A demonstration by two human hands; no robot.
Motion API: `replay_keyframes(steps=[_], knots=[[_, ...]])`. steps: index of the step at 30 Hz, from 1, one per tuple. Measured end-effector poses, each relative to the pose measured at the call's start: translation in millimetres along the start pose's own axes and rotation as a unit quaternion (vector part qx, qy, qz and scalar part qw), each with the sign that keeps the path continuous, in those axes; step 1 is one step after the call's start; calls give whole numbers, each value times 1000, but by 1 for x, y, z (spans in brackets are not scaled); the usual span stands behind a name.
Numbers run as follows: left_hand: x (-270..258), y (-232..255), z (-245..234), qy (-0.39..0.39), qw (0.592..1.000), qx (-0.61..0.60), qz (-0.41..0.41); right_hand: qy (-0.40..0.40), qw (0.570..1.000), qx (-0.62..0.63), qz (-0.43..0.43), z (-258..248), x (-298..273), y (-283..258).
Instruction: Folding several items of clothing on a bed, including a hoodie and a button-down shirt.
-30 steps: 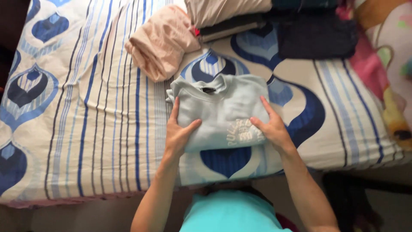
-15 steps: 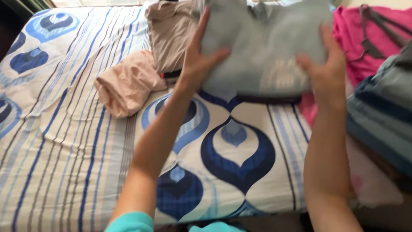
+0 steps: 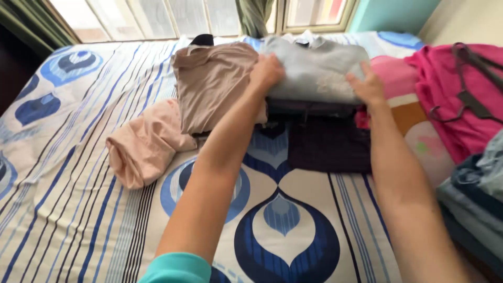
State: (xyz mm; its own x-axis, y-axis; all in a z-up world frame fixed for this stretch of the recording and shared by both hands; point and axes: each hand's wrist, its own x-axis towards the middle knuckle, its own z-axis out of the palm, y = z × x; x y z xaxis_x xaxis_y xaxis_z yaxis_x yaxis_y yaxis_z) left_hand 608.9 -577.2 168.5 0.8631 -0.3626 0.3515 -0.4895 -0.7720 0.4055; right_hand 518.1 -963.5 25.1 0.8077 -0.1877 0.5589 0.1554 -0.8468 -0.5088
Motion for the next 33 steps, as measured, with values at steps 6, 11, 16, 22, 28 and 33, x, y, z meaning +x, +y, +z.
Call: replay_keyframes(steps=[6, 11, 16, 22, 28, 33], knots=[[-93, 52, 56, 252, 921, 269, 123, 136, 966, -212, -56, -45, -64, -151], [-116, 60, 72, 93, 989, 53, 105, 6, 983, -162, -84, -13, -80, -185], [-104, 52, 85, 92, 990, 81, 65, -26, 964, -230, -128, -6, -76, -186], [-186, 69, 27, 301, 944, 85, 109, 28, 971, -178, -155, -29, -92, -226], [-388, -11, -33, 372, 876, -267, 153, 134, 958, 25, -252, -27, -181, -325], [-433, -209, -27, 522, 841, -19, -138, 39, 952, 231, -195, 10, -283, -426]])
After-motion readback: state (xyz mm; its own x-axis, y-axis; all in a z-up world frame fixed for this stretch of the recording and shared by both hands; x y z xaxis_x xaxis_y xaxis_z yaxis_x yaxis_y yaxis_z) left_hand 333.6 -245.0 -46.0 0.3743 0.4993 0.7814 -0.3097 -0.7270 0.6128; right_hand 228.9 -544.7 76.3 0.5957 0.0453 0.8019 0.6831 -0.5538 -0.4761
